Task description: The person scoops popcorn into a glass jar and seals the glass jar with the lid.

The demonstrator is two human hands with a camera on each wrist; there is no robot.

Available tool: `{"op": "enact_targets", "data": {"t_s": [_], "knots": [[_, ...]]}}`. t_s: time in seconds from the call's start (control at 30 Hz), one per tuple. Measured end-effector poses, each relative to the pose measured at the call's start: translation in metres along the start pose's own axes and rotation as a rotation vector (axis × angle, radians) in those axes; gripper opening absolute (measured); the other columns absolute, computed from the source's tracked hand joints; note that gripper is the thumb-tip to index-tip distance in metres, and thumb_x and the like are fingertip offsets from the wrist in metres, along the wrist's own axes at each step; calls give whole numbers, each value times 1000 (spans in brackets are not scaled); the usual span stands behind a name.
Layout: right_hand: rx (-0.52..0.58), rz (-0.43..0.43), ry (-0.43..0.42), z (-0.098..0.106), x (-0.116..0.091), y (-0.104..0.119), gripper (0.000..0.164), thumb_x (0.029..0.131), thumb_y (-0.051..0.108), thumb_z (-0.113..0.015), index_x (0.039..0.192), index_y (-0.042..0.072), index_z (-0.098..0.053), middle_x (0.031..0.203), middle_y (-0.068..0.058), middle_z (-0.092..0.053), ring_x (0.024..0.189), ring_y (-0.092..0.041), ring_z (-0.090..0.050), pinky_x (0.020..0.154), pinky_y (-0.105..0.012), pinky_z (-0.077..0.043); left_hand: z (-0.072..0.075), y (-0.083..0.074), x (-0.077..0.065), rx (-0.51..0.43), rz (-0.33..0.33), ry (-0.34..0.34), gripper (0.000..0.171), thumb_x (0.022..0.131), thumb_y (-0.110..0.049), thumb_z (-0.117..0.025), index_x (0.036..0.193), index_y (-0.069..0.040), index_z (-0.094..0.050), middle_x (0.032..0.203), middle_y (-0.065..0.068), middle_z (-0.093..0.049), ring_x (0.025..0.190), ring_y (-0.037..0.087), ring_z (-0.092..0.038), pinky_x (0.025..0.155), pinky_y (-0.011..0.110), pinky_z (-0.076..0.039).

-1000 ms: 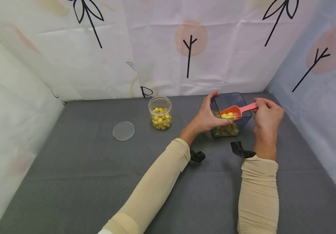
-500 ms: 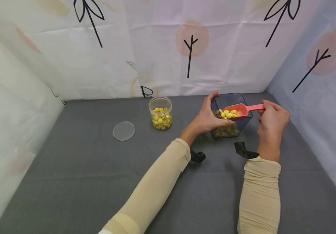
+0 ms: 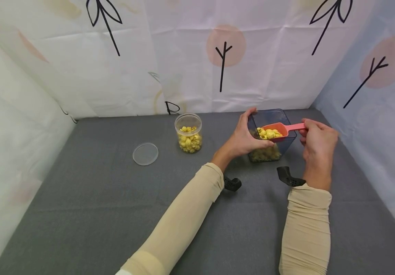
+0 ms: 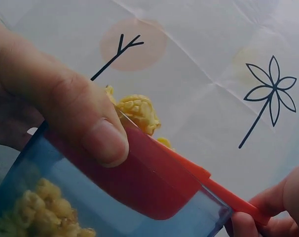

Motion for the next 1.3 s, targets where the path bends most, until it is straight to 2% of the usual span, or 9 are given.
{"op": "enact_targets", "data": {"t_s": [0.33, 0.53, 0.87, 0.97, 1.1, 1.3], "knots": [[154, -30, -77, 11, 4, -3, 6, 95, 19, -73, 96, 18, -79, 68, 5, -65, 54, -8, -53, 50, -18, -43, 0, 0, -1, -4, -3, 6, 110, 76, -38, -89, 160, -37, -17, 160, -11, -31, 147, 13, -36, 117, 33, -41], [221, -37, -97, 15, 4, -4, 8, 96, 19, -72, 93, 15, -78, 76, 3, -67, 54, -11, -50, 48, -19, -42, 0, 0, -1, 2, -1, 8, 110, 76, -39, -89, 160, -38, -17, 160, -13, -29, 146, 10, -35, 117, 35, -42], [303, -22, -90, 18, 2, -1, 8, 95, 17, -73, 95, 10, -77, 70, 0, -68, 50, -12, -53, 46, -19, -41, 0, -2, -2, 21, 1, 1, 110, 76, -39, -89, 160, -38, -17, 160, -13, -29, 147, 10, -35, 116, 35, -42], [331, -10, -84, 18, 1, 1, 8, 94, 16, -75, 95, 9, -78, 70, -1, -68, 50, -12, -53, 45, -20, -42, 0, -1, -2, 14, 8, 2, 110, 77, -39, -89, 160, -38, -17, 161, -12, -29, 148, 14, -36, 115, 36, -44], [364, 5, -77, 18, -1, 3, 9, 92, 16, -76, 97, 8, -78, 72, -2, -69, 50, -12, -54, 45, -20, -42, 0, -1, -3, 11, 16, 5, 112, 76, -39, -90, 160, -38, -17, 161, -10, -29, 149, 19, -37, 113, 37, -45], [419, 29, -76, 16, -4, 5, 12, 91, 14, -78, 100, 7, -78, 78, -3, -71, 50, -13, -58, 46, -19, -43, 3, -5, -5, 25, 35, 26, 119, 74, -40, -91, 162, -38, -11, 165, -9, -25, 152, 19, -35, 115, 39, -44]]}}
Point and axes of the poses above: each hand's wrist, its own x-axis towards the middle knuckle, its own z-axis out of the back of the hand, y = z × x, the point moved 10 cm from there along x, towards the middle knuckle
